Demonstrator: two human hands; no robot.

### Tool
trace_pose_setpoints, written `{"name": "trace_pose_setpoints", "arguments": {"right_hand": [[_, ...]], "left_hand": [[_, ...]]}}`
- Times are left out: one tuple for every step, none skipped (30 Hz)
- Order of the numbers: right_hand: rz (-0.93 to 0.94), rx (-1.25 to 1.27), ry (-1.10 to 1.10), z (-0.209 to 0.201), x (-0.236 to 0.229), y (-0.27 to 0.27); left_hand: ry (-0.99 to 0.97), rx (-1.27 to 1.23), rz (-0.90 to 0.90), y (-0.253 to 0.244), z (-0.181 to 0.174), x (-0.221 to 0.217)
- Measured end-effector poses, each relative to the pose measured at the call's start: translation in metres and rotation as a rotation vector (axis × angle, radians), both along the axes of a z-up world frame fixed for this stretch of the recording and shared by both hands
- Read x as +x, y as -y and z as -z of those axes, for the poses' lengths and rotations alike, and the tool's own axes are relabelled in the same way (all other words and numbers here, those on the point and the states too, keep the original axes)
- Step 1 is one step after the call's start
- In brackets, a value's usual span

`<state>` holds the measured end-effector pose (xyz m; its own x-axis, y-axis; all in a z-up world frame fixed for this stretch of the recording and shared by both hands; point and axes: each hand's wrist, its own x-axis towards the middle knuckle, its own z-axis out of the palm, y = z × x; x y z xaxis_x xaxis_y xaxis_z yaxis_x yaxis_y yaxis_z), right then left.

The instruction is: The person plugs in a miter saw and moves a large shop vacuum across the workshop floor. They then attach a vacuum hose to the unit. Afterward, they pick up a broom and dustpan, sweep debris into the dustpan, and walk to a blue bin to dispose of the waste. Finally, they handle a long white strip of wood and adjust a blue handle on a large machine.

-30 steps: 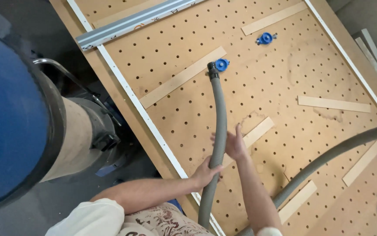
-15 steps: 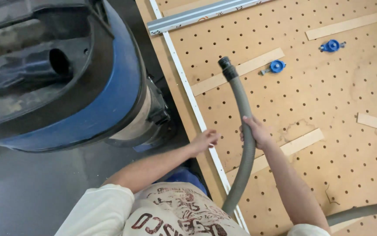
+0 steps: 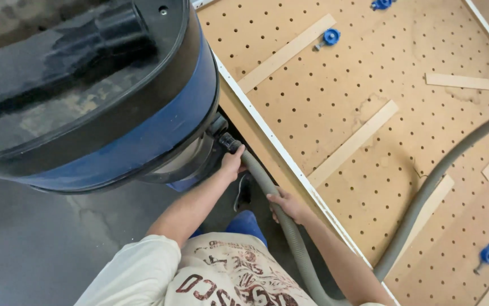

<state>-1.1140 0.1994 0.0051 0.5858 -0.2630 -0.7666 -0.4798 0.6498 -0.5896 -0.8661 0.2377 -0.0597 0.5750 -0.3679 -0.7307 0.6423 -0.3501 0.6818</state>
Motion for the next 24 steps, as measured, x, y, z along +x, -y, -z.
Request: {"name": "trace_pose_setpoints", "arguments": {"right_hand": [[-0.01, -0.015, 0.006, -0.001, 0.004, -0.009], [-0.02, -0.03, 0.011, -0.001, 0.008, -0.016], [-0.007, -0.03, 0.01, 0.001, 0.01, -0.021], [0.001, -0.027, 0.014, 0.003, 0.012, -0.024], [0.003, -0.025, 0.022, 0.004, 0.015, -0.025], [0.01, -0.026, 0.023, 0.005, 0.014, -0.027], [0.017, -0.04, 0.044, 0.006, 0.015, -0.026], [0.025, -0.053, 0.065, 0.008, 0.016, -0.025], [0.028, -0.051, 0.068, 0.007, 0.019, -0.021], [0.016, -0.051, 0.07, 0.008, 0.021, -0.016], [0.001, -0.047, 0.066, 0.009, 0.02, -0.015], [0.0, -0.04, 0.064, 0.012, 0.016, -0.015], [-0.019, -0.054, 0.051, 0.015, 0.015, -0.011], [-0.039, -0.068, 0.038, 0.016, 0.014, -0.007], [-0.04, -0.066, 0.043, 0.015, 0.02, -0.004], [-0.072, -0.074, 0.047, 0.014, 0.025, -0.002], [-0.099, -0.079, 0.048, 0.013, 0.028, -0.002], [-0.096, -0.072, 0.049, 0.016, 0.032, -0.001], [-0.083, -0.088, 0.069, 0.019, 0.037, 0.003], [-0.069, -0.103, 0.089, 0.021, 0.041, 0.006], [-0.07, -0.101, 0.091, 0.027, 0.047, 0.01], [-0.09, -0.117, 0.085, 0.033, 0.051, 0.014], [-0.105, -0.136, 0.081, 0.039, 0.057, 0.018], [-0.101, -0.136, 0.085, 0.036, 0.06, 0.019]], "left_hand": [[0.025, 0.007, 0.028, -0.008, 0.011, 0.006], [0.051, 0.014, 0.057, -0.014, 0.023, 0.011], [0.05, 0.014, 0.07, -0.015, 0.03, 0.014], [0.038, 0.003, 0.082, -0.014, 0.037, 0.017], [0.028, -0.009, 0.087, -0.012, 0.042, 0.022], [0.03, -0.01, 0.094, -0.007, 0.041, 0.022], [0.041, -0.008, 0.117, -0.002, 0.039, 0.023], [0.052, -0.007, 0.14, 0.004, 0.038, 0.026], [0.054, -0.004, 0.143, 0.005, 0.029, 0.024], [0.071, -0.009, 0.113, 0.006, 0.021, 0.022], [0.083, -0.009, 0.079, 0.002, 0.015, 0.016], [0.08, -0.002, 0.078, -0.005, 0.016, 0.012], [0.105, 0.013, 0.053, -0.007, 0.016, 0.01], [0.129, 0.027, 0.029, -0.009, 0.015, 0.008], [0.134, 0.03, 0.027, -0.009, 0.011, 0.013], [0.167, 0.045, 0.042, -0.009, 0.007, 0.018], [0.196, 0.064, 0.062, -0.011, 0.004, 0.021], [0.197, 0.07, 0.066, -0.011, -0.018, 0.016], [0.231, 0.119, 0.092, -0.009, -0.04, 0.012], [0.265, 0.169, 0.118, -0.007, -0.062, 0.008], [0.267, 0.172, 0.118, -0.006, -0.043, 0.01], [0.191, 0.124, 0.112, -0.004, -0.025, 0.011], [0.118, 0.073, 0.111, -0.001, -0.007, 0.015], [0.123, 0.074, 0.115, -0.004, -0.01, 0.006]]}}
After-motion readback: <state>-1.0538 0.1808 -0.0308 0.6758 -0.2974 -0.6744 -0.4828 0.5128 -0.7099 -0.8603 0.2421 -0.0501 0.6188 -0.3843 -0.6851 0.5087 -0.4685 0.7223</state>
